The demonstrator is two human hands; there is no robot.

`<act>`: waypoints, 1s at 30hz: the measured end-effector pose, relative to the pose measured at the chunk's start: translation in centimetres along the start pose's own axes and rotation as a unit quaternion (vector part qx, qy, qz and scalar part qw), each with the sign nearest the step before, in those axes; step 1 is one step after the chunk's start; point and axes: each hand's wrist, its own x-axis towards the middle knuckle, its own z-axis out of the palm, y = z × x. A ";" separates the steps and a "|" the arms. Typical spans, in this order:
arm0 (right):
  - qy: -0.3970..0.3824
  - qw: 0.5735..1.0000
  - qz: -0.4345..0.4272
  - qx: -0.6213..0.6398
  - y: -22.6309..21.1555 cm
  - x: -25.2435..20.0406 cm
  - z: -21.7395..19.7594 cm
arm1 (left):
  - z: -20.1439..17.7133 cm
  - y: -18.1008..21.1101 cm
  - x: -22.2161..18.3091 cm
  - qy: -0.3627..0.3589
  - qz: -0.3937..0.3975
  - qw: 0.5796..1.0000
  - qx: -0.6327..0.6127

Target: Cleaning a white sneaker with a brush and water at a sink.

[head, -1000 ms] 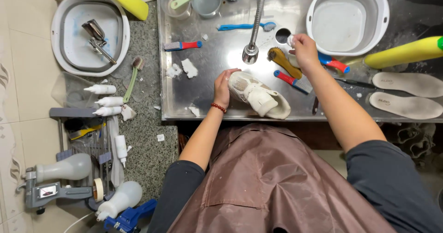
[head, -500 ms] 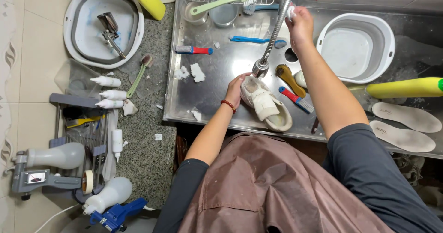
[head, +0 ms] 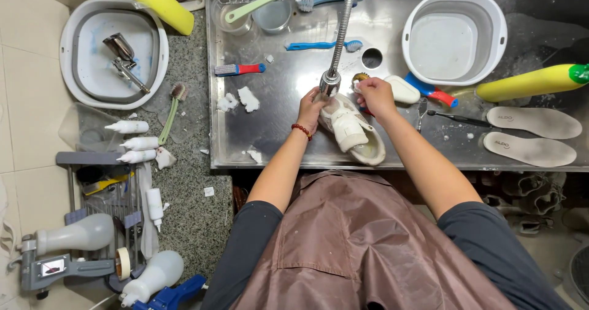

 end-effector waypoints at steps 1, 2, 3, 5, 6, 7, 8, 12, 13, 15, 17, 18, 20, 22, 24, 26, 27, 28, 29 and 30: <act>-0.001 1.000 0.000 0.001 -0.4 -0.1 0.7 | -0.4 -0.5 -0.1 0.001 0.000 1.000 0.001; 0.009 0.999 0.004 -0.041 -0.8 -0.2 1.5 | -0.8 -1.1 -0.1 0.033 -0.022 0.997 -0.065; 0.018 0.996 0.008 -0.085 -1.3 -0.3 2.4 | -1.3 -1.5 -0.2 0.066 -0.042 0.988 -0.131; -0.050 0.994 -0.042 -0.088 -0.1 1.8 3.9 | -2.0 -1.7 -1.0 0.077 -0.032 0.989 -0.124; -0.116 0.985 -0.091 -0.091 0.6 2.6 4.7 | -2.4 -1.8 -1.6 0.086 -0.023 0.989 -0.119; -0.119 0.985 -0.089 -0.091 0.1 2.3 5.4 | -2.7 -1.9 -2.2 0.091 -0.024 0.988 -0.119; -0.125 0.990 -0.035 -0.055 -0.5 1.9 6.1 | -3.0 -1.9 -2.9 0.097 -0.015 0.987 -0.126; -0.168 0.985 -0.035 0.011 -0.2 0.4 8.3 | -3.6 -1.9 -3.8 0.114 -0.023 0.975 -0.187; -0.170 0.985 -0.033 0.010 -0.3 -0.1 8.8 | -3.5 -1.7 -4.1 0.116 -0.023 0.975 -0.189; -0.172 0.963 -0.127 -0.163 -0.3 -1.4 9.7 | -3.5 -1.2 -5.1 0.106 -0.014 0.974 -0.200; -0.165 0.971 -0.089 -0.149 -2.0 -2.7 9.7 | -4.1 -2.2 -5.2 0.104 -0.009 0.972 -0.212; -0.155 0.978 -0.053 -0.133 -3.0 -3.3 9.7 | -4.4 -2.6 -5.1 0.098 -0.003 0.970 -0.223; -0.147 0.977 -0.079 -0.134 -3.2 -3.2 9.1 | -3.6 -1.7 -5.5 0.070 0.011 0.968 -0.241; -0.138 0.976 -0.103 -0.137 -2.2 -2.7 8.0 | -2.9 -1.2 -5.9 0.041 0.022 0.964 -0.260; -0.183 0.962 -0.069 -0.191 -0.5 -1.0 6.4 | -2.3 -0.7 -5.5 0.039 0.021 0.981 -0.191; -0.191 0.968 -0.031 -0.162 -0.7 -1.1 5.0 | -1.5 -0.5 -4.4 0.045 0.015 0.985 -0.165; -0.200 0.971 0.011 -0.131 -0.4 -1.4 4.2 | -0.9 -0.7 -4.2 0.053 0.007 0.989 -0.140; -0.195 0.972 0.014 -0.129 -0.7 -2.4 3.9 | -0.7 -1.5 -3.7 0.049 0.002 0.989 -0.139; -0.191 0.976 0.001 -0.105 -1.4 -2.9 3.6 | -0.5 -2.1 -2.6 0.067 -0.002 0.989 -0.130; -0.187 0.979 -0.011 -0.081 -2.1 -3.4 3.3 | -0.2 -2.6 -1.5 0.085 -0.006 0.989 -0.121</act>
